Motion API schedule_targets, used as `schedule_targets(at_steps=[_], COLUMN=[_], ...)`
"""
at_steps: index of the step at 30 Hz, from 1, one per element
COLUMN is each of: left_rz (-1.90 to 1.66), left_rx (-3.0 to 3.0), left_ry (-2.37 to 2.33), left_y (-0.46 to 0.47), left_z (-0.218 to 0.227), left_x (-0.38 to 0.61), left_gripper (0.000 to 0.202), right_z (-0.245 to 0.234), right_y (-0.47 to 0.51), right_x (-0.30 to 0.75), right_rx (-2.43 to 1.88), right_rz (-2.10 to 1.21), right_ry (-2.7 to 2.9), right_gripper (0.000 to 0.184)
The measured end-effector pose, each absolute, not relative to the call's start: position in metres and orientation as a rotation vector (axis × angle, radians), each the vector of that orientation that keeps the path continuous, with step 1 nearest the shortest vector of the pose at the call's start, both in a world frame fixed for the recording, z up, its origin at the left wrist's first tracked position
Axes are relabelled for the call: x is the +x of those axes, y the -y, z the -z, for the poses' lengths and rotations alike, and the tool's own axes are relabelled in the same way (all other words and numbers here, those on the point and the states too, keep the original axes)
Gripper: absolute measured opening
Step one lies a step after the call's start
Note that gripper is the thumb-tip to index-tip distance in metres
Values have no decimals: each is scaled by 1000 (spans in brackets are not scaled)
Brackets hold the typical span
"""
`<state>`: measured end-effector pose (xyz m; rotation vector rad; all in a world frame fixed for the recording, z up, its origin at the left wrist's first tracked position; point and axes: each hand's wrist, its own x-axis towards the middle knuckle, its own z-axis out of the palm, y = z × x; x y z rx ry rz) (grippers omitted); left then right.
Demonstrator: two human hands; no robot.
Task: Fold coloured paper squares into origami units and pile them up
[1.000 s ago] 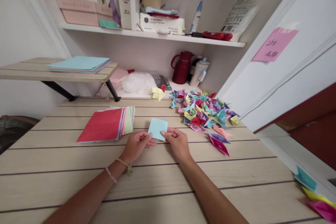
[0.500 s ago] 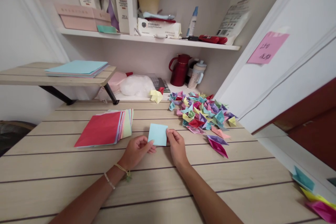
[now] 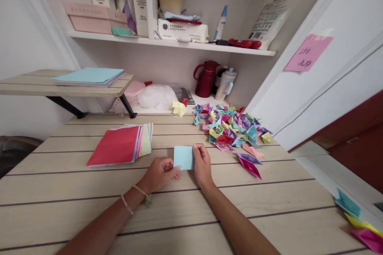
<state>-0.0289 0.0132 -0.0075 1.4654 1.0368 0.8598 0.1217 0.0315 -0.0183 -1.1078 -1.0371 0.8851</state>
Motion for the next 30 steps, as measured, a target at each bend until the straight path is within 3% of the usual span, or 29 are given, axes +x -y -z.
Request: schedule_targets(at_steps=[6,12,17,30], left_rz=[-846,-1019,-1105,-1105], left_rx=[1463,1323,1221,1452], left_ry=[-1054,-1084,-1096,-1294], left_y=[-13,-18,-23,-22], left_z=[7,7,11,6], left_x=[-29,-32,-35,-35], left_gripper=[25,24,25,22], right_z=[23,20,18,18], right_y=[-37,-37,-33,-24], right_x=[128,129,125,114], right_rx=[-1127,-977,-1000,-996], right_rz=[-842,-1230,-1324,-1312], right_ry=[989,972,1159,1284], right_gripper=[28,43,34,29])
